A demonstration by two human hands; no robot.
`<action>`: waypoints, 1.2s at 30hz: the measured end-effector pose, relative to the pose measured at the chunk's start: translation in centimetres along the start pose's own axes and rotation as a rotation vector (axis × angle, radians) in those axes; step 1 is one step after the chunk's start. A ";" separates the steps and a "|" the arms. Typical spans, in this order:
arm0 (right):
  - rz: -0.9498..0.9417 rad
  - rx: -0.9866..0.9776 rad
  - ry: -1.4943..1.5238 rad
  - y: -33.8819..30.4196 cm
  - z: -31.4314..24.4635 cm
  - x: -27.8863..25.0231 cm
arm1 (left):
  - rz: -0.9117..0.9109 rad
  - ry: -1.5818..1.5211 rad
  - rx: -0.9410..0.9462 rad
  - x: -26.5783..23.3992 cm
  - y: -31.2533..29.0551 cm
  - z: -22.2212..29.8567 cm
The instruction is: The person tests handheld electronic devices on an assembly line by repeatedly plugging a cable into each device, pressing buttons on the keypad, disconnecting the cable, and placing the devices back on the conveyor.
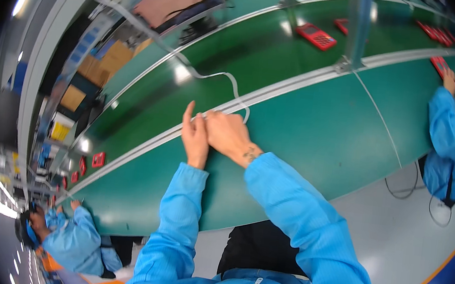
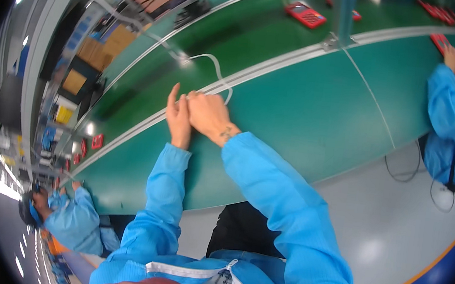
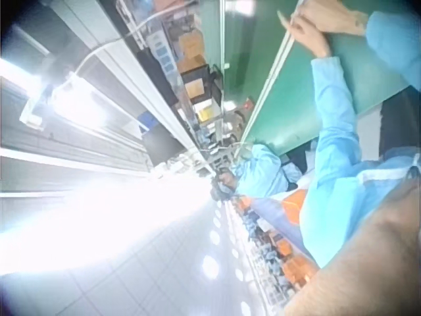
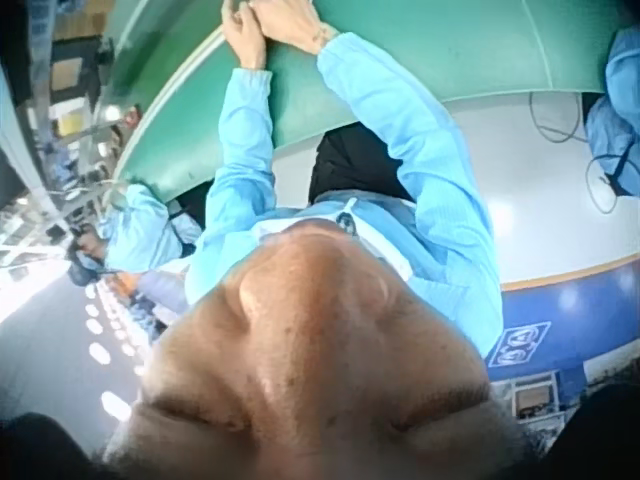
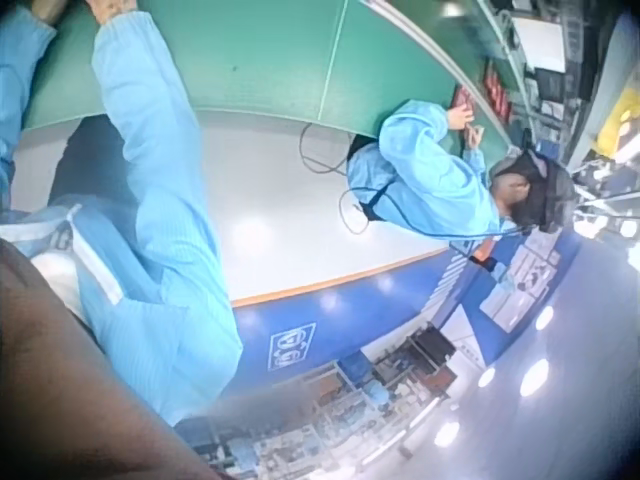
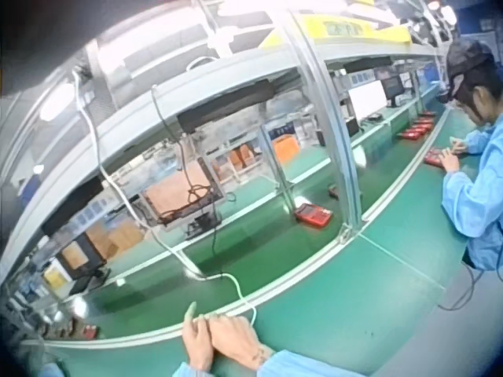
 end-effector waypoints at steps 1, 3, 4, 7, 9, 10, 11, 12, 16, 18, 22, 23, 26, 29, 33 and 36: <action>0.007 0.021 -0.012 0.3 -0.2 -0.1 | 0.010 -0.012 0.009 -0.3 0.2 0.1; 0.044 -0.005 0.011 0.3 -0.2 -0.9 | 0.016 -0.019 0.004 -0.4 0.0 0.0; 0.092 -0.037 0.031 0.4 -0.2 -1.1 | 0.025 -0.012 -0.023 -0.5 0.0 0.0; 0.194 -0.015 0.103 0.2 0.4 -1.8 | -0.001 0.005 -0.084 0.1 -0.3 0.0; 0.177 -0.018 0.119 -0.1 0.3 -1.8 | -0.046 0.008 -0.062 0.4 -0.3 -0.6; 0.170 0.003 0.128 -0.1 0.3 -1.8 | -0.043 0.012 -0.027 0.3 -0.3 -0.6; 0.164 -0.012 0.137 0.0 0.4 -1.7 | -0.042 0.016 0.006 0.4 -0.3 -0.7; 0.144 -0.026 0.107 0.0 0.5 -1.6 | -0.045 -0.009 0.016 0.6 -0.2 -0.6; 0.077 -0.013 0.057 -0.1 1.1 -0.8 | -0.032 -0.093 0.044 0.7 -0.3 -0.5; 0.064 0.006 0.061 -0.2 1.2 -0.7 | -0.008 0.004 0.081 0.6 -0.4 -0.2; 0.079 0.006 0.068 -0.3 1.2 -0.7 | -0.025 0.021 0.034 0.6 -0.4 0.2; 0.050 0.002 0.044 -0.4 1.3 -0.7 | -0.015 0.019 0.033 0.8 -0.5 0.3; 0.038 -0.009 0.030 -0.4 1.4 -0.4 | 0.020 -0.014 0.078 1.0 -0.5 0.6; 0.077 -0.015 0.046 -0.4 1.3 -0.8 | 0.004 -0.108 0.069 1.1 -0.3 0.1; 0.083 0.005 0.073 -0.3 1.7 -1.3 | -0.080 0.035 0.008 1.5 -0.5 -0.6; 0.080 0.010 0.088 -0.4 1.8 -1.2 | -0.082 0.094 0.051 1.7 -0.7 -0.5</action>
Point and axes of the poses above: each hand's wrist, its own y-axis towards the middle knuckle, its own x-axis out of the palm, z = x × y, the point moved 5 cm from there along y, towards the middle knuckle, and after that the axes turned 1 degree about -x, right-handed, at the moved point
